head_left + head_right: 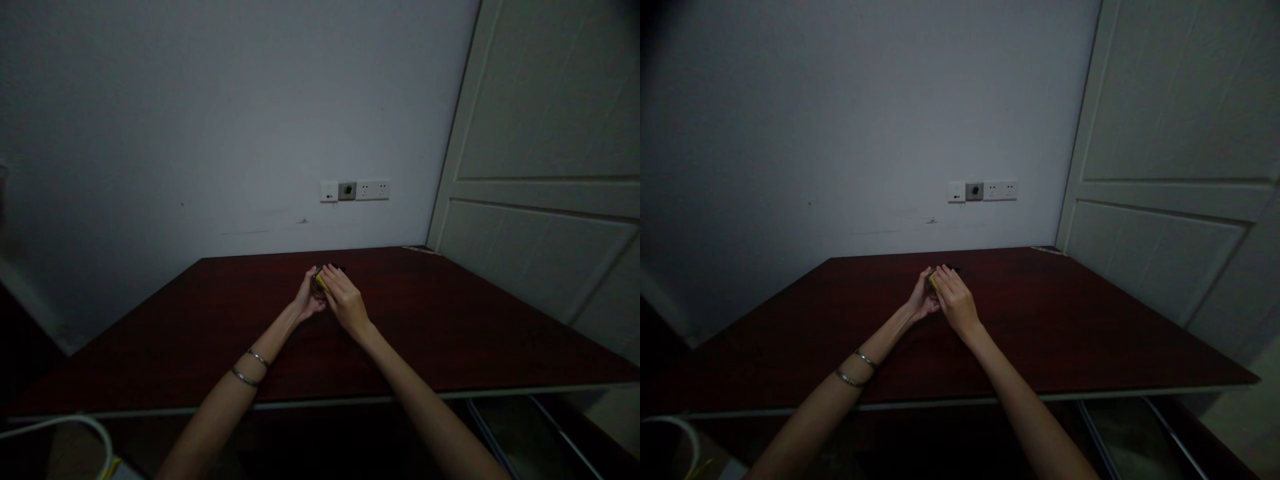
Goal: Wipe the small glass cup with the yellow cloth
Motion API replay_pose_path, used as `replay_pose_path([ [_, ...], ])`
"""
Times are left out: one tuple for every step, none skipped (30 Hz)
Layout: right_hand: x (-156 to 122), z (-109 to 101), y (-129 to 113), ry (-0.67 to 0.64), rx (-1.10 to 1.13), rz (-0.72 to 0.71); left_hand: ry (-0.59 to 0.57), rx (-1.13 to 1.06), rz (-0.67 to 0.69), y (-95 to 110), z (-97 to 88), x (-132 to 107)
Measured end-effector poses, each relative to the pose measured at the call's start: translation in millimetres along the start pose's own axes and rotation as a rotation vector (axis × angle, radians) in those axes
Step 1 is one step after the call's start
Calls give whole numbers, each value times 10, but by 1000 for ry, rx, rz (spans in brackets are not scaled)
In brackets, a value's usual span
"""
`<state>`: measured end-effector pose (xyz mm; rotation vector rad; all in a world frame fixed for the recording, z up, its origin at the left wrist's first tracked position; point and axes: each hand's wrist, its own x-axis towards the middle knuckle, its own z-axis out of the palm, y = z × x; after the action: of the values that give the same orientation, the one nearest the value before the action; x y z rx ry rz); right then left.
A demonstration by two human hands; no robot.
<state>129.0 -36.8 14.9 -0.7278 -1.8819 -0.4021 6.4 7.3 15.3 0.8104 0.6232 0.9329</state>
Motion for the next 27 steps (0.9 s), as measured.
replay_pose_path([
  [-12, 6, -45, -19, 2, -20, 7, -20, 17, 1, -3, 8],
  [-23, 11, -87, -38, 5, -37, 5, -37, 35, 4, -7, 14],
  [-32, 11, -122, -55, 7, -52, -3, -49, 52, 6, -9, 19],
  [-40, 5, -145, -65, 10, -63, -11, -55, 62, 9, -10, 21],
  [-46, -5, -156, -73, 14, -72, -13, -53, 63, 12, -10, 21],
  [-50, -20, -151, -77, 20, -79, -5, -46, 56, 15, -7, 19],
  [-52, -40, -133, -75, 25, -85, 8, -33, 44, 17, -3, 14],
  [-50, -61, -103, -69, 29, -87, 16, -19, 32, 18, 2, 8],
  [-47, -83, -65, -58, 30, -80, 17, -5, 24, 19, 8, 1],
  [-42, -102, -25, -44, 27, -67, 9, 9, 17, 19, 14, -7],
  [-37, -118, 13, -30, 22, -49, -6, 21, 14, 18, 19, -15],
  [-32, -128, 45, -15, 16, -33, -21, 31, 10, 18, 24, -23],
  [-30, -133, 66, -2, 10, -18, -32, 39, 7, 17, 28, -29],
  [-30, -132, 73, 7, 7, -7, -36, 44, 6, 16, 30, -34],
  [-34, -126, 66, 14, 5, -1, -36, 41, 8, 16, 31, -36],
  [-42, -118, 47, 13, 5, -2, -35, 33, 14, 17, 29, -37],
  [-54, -108, 17, 7, 6, -11, -33, 20, 22, 20, 26, -36],
  [-67, -99, -20, -7, 7, -25, -32, 5, 28, 24, 21, -34],
  [-82, -93, -58, -26, 10, -44, -32, -9, 32, 29, 16, -31],
  [-95, -90, -91, -46, 12, -67, -33, -20, 35, 35, 11, -28],
  [-105, -92, -115, -66, 15, -88, -36, -27, 36, 41, 7, -27],
  [-110, -98, -126, -81, 18, -106, -43, -30, 36, 46, 5, -26],
  [-108, -109, -121, -91, 19, -118, -50, -33, 38, 51, 6, -27],
  [-100, -122, -102, -94, 19, -121, -56, -37, 42, 54, 10, -29],
  [-85, -137, -72, -89, 15, -113, -58, -40, 45, 56, 15, -31],
  [-66, -152, -34, -78, 10, -96, -57, -41, 41, 55, 21, -33],
  [-44, -166, 3, -60, 2, -73, -55, -40, 33, 54, 26, -34],
])
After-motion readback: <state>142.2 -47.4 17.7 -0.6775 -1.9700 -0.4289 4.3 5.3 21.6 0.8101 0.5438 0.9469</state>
